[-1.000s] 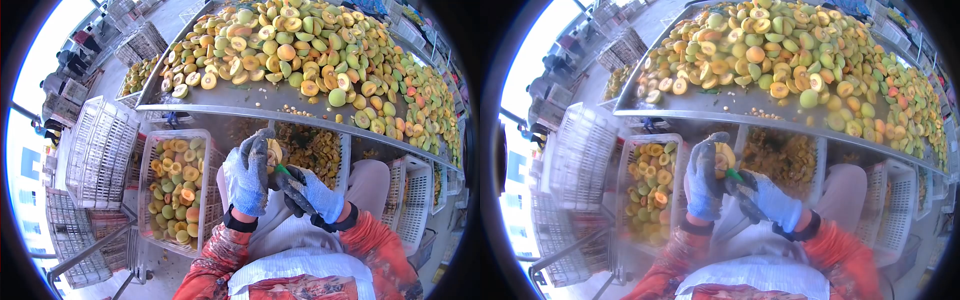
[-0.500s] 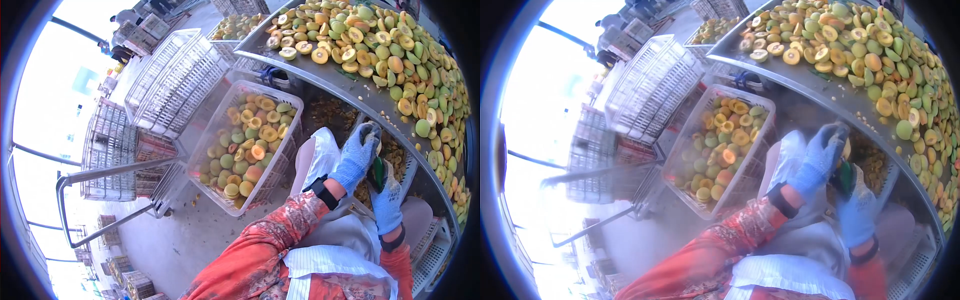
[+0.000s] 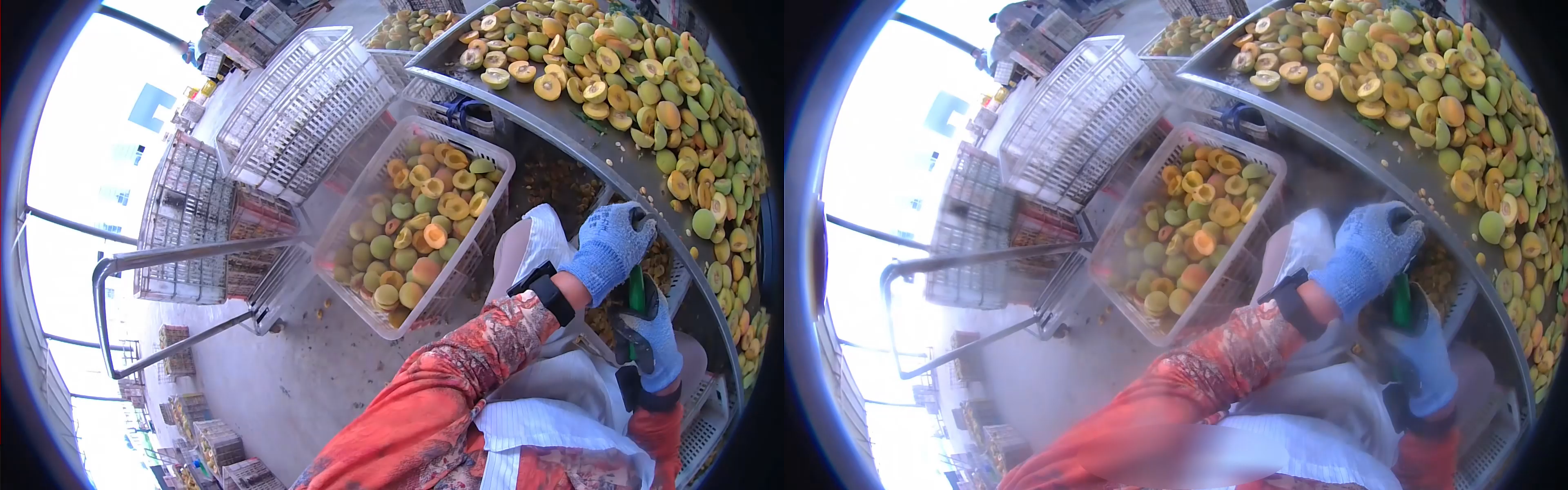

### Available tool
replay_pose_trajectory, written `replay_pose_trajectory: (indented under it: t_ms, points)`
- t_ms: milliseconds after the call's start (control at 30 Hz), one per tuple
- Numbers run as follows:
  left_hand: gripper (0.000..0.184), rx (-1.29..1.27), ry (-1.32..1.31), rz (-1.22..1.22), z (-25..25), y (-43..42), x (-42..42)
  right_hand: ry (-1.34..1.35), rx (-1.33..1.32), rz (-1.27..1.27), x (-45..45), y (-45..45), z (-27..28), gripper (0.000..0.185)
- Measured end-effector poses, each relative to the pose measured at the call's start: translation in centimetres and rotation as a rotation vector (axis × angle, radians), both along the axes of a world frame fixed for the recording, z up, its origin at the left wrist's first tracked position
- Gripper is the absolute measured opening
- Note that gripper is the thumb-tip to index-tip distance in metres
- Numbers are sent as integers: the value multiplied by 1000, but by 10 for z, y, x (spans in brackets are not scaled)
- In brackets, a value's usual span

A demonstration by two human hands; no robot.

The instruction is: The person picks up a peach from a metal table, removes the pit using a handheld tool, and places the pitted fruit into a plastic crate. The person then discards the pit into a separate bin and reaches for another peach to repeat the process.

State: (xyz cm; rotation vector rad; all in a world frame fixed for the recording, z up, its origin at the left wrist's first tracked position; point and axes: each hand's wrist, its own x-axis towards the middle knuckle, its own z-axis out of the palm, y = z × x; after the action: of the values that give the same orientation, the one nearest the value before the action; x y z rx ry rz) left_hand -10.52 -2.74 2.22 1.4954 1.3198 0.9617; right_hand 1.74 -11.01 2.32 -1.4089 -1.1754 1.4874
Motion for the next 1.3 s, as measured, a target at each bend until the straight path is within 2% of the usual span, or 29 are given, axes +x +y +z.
replay_pose_trajectory:
  t_ms: [33,100,167,200,233,267,300,400,467,500,533,633,700,733,767,800,833,867,900,933,967,1000,1033,1100,1167,1200,1233,1267,1300]
  points:
    - [23,-132,-75,-76,2,2,-1,-117,6,63,2,1,0,30]
    - [24,-97,-93,-70,-6,-1,1,-232,22,123,7,3,-1,31]
    - [24,23,-190,-110,-15,4,2,-177,18,240,20,4,0,56]
    - [23,99,-281,-159,-15,3,1,25,-72,266,24,3,6,54]
    - [21,148,-229,-171,-8,3,1,222,-151,266,24,4,15,53]
    - [20,38,-347,-212,-5,4,3,318,-234,213,24,2,22,54]
    - [18,89,-305,-215,-5,7,5,416,-306,155,26,0,26,55]
    - [17,-21,-450,-226,-8,18,24,457,-278,133,35,-2,17,53]
    - [25,-159,-522,-375,7,21,42,903,-299,63,47,-9,10,51]
    - [31,-232,-515,-379,11,20,48,895,-282,49,52,-10,6,51]
    - [31,-561,-878,-359,12,21,58,900,-277,24,57,-11,1,49]
    - [31,-702,-822,-304,17,24,80,1029,-260,27,69,-15,-14,44]
    - [31,-821,-868,-265,10,25,92,1066,-87,-60,65,-16,-1,42]
    - [30,-865,-970,-198,1,22,92,1593,-248,65,77,-14,-12,40]
    - [30,-908,-1064,-123,-9,21,89,1350,-29,3,80,-14,-1,39]
    - [33,-784,-1096,-271,-20,26,83,1109,174,-46,81,-13,14,37]
    - [33,-762,-1086,-211,-13,28,71,945,126,-163,90,-14,16,38]
    - [31,-726,-1089,-95,1,31,51,594,12,-237,95,-13,23,38]
    - [29,-687,-1086,31,6,35,21,322,93,-260,99,-7,-6,37]
    - [27,-481,-1047,18,0,40,-16,-281,-126,-248,107,-4,-26,33]
    - [25,-291,-988,-15,-13,43,-51,-443,-8,-209,125,-12,-62,29]
    - [21,-142,-882,119,-32,45,-90,-608,126,-193,130,-18,-91,26]
    - [21,-146,-772,158,-36,36,-133,-590,124,-165,118,-18,-93,26]
    - [21,-126,-360,459,-75,10,-219,-285,-131,-241,105,-25,-81,23]
    - [24,-148,30,738,-139,-23,-318,-272,-157,-221,91,-26,-69,22]
    - [27,-144,331,864,-170,-44,-363,-309,-161,-216,88,-25,-68,22]
    - [29,-80,356,850,-167,-51,-361,-340,-165,-213,85,-25,-68,22]
    - [38,-195,653,892,-161,-75,-379,-348,-165,-212,80,-25,-67,22]
    - [54,-226,817,928,-176,-95,-395,-276,-213,-222,73,-25,-64,24]
